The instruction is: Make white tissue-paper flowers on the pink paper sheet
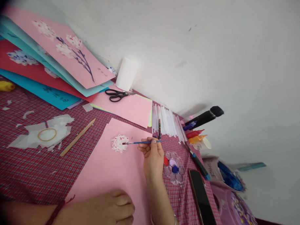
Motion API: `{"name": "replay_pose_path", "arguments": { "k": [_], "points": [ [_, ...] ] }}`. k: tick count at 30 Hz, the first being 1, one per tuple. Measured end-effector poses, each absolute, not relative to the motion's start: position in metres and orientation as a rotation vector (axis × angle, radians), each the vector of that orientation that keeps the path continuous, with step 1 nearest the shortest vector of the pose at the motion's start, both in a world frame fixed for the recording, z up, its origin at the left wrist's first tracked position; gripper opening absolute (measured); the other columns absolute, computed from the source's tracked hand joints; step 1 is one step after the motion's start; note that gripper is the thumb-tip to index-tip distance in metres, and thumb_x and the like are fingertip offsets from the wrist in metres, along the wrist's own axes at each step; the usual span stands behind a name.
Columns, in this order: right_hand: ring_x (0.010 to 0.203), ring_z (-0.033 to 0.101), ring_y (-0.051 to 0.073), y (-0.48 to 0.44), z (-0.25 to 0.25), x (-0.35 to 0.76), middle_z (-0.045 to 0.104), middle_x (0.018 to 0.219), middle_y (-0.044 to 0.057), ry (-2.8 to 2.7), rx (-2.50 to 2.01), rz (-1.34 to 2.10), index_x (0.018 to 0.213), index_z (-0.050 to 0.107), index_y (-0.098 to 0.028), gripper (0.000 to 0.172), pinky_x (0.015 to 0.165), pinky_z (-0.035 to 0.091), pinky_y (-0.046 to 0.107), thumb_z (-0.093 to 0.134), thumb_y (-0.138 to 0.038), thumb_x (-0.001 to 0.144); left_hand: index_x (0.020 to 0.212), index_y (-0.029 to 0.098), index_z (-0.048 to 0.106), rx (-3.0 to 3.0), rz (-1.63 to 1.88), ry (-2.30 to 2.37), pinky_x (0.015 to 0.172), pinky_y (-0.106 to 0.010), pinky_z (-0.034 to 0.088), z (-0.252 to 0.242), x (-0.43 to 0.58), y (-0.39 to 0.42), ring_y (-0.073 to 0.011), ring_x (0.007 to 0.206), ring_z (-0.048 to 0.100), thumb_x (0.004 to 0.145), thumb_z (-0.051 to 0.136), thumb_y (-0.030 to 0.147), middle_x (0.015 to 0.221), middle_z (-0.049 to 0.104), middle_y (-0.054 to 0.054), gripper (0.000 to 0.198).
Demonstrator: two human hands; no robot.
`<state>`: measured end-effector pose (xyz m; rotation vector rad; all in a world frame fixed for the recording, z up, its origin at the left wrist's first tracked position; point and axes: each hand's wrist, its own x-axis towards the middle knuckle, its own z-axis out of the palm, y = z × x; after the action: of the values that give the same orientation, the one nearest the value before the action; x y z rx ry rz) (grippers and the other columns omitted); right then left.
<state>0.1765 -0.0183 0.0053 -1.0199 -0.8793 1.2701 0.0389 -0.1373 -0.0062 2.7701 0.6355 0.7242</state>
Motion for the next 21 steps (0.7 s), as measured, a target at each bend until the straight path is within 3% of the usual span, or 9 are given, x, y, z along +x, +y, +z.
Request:
{"name": "replay_pose_path", "arguments": {
  "k": [6, 21],
  "points": [
    [0.055, 0.064, 0.010, -0.018, 0.003, 0.179, 0.070, 0.073, 0.002, -0.919, -1.026, 1.292, 0.083, 0.061, -0.017, 0.017, 0.054, 0.054, 0.022, 0.065, -0.033, 0.080, 0.088, 0.013, 0.063, 2.779, 0.656, 0.534, 0.075, -0.030, 0.041, -0.006, 0.038, -0.136, -0.0158, 0.082, 0.054, 0.087, 0.061, 0.024, 0.082, 0.063, 0.000, 0.010],
    [0.059, 0.065, 0.011, -0.029, 0.009, 0.175, 0.070, 0.078, 0.002, -1.080, -0.976, 1.236, 0.088, 0.061, -0.019, 0.013, 0.058, 0.054, 0.024, 0.055, -0.030, 0.089, 0.085, 0.014, 0.062, 2.777, 0.648, 0.535, 0.073, -0.030, 0.041, -0.004, 0.038, -0.136, -0.0156, 0.080, 0.054, 0.086, 0.062, 0.022, 0.081, 0.063, 0.000, 0.008]
  ]
}}
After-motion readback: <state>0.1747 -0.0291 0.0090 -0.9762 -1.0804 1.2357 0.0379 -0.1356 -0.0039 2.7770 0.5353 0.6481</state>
